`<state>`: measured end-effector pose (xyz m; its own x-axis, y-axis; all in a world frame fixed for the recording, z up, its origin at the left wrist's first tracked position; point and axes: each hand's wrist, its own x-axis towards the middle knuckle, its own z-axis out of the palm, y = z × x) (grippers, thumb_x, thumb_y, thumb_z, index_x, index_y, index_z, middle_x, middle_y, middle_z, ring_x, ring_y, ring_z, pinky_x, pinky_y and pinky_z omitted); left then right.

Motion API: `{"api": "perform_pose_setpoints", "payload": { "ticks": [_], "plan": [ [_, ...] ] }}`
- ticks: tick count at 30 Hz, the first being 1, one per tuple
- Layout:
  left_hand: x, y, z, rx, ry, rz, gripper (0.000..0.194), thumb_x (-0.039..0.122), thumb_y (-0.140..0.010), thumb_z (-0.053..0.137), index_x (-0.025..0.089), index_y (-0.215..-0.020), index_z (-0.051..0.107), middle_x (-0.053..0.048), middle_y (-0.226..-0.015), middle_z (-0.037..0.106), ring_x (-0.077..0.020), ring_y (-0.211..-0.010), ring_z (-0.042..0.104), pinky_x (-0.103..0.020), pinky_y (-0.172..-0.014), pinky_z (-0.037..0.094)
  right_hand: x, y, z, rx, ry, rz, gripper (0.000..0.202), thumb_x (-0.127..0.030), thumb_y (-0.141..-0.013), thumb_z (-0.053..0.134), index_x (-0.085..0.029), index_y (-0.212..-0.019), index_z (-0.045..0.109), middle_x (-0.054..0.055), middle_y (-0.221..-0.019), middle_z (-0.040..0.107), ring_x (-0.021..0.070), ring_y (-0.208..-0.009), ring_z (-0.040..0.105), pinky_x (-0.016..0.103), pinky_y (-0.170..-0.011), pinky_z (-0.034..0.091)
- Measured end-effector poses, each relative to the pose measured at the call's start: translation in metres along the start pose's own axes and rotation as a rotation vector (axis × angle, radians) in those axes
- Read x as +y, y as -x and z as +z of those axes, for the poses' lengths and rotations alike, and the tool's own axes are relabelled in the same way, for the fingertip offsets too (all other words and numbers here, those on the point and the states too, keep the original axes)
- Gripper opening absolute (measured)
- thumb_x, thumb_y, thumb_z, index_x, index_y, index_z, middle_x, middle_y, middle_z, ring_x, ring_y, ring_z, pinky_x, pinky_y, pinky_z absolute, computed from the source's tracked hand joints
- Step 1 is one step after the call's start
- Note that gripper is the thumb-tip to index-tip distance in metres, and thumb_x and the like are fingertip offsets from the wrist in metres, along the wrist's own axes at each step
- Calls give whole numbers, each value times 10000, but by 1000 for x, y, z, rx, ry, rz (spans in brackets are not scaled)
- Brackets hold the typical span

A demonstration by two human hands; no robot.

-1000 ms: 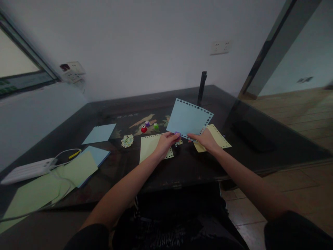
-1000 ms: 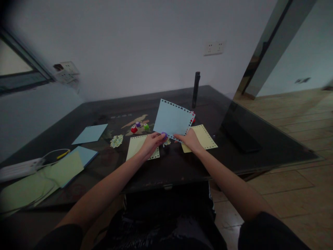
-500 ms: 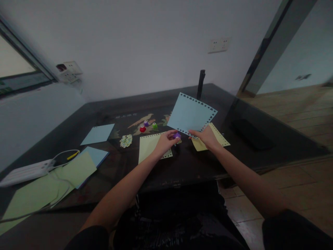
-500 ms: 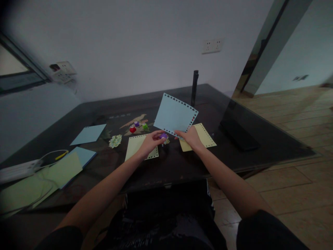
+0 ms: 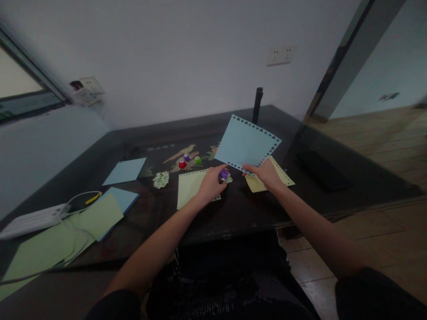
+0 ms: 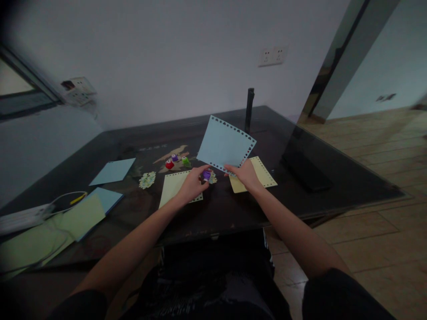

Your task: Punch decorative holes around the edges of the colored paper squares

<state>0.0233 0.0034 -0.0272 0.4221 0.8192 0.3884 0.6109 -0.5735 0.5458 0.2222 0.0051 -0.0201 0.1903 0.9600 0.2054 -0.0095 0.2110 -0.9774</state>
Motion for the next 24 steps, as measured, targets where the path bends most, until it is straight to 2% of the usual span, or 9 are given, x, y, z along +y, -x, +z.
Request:
{"api": "perform_pose_setpoints", "payload": {
  "ticks": [3, 8, 13, 19, 24],
  "plan": [
    [-1, 0, -1, -13, -50, 27, 596, 48, -667, 541, 145, -1253, 491, -70, -1102, 636, -215, -1005, 519, -364, -882, 441, 0, 0, -1, 5, 2, 1, 418, -265, -524, 781, -151, -902, 644, 66, -813, 713, 218, -631, 666, 339, -537, 572],
    [2, 0, -4, -34, -98, 69, 535, 26, -671, 522, 159, -1188, 550, -75, -1080, 635, -221, -1018, 510, -387, -904, 417, 3, -1, -2, -11, -5, -14, 452, -262, -539, 783, -157, -950, 626, 75, -869, 712, 212, -656, 667, 332, -562, 571],
    [0, -1, -4, -16, -102, 113, 514, 16, -674, 512, 157, -1166, 559, -68, -1118, 627, -212, -1046, 505, -381, -938, 397, 3, -1, -1, -13, 1, -2, 459, -272, -545, 779, -131, -957, 635, 83, -828, 708, 226, -655, 668, 354, -573, 568],
    [-1, 0, -3, 17, -93, 87, 477, 53, -710, 530, 178, -1169, 546, -61, -1120, 627, -220, -1038, 512, -377, -898, 431, 3, -3, -4, -19, -3, -32, 424, -276, -558, 773, -138, -939, 649, 79, -809, 711, 244, -729, 677, 361, -647, 566],
    [1, -1, -4, 37, -23, 71, 422, 101, -734, 569, 184, -1147, 548, -66, -1094, 623, -211, -1018, 538, -374, -889, 445, -3, -2, -5, 12, -26, -50, 394, -259, -575, 750, -153, -944, 659, 85, -871, 717, 261, -853, 667, 369, -727, 557]
  ]
}}
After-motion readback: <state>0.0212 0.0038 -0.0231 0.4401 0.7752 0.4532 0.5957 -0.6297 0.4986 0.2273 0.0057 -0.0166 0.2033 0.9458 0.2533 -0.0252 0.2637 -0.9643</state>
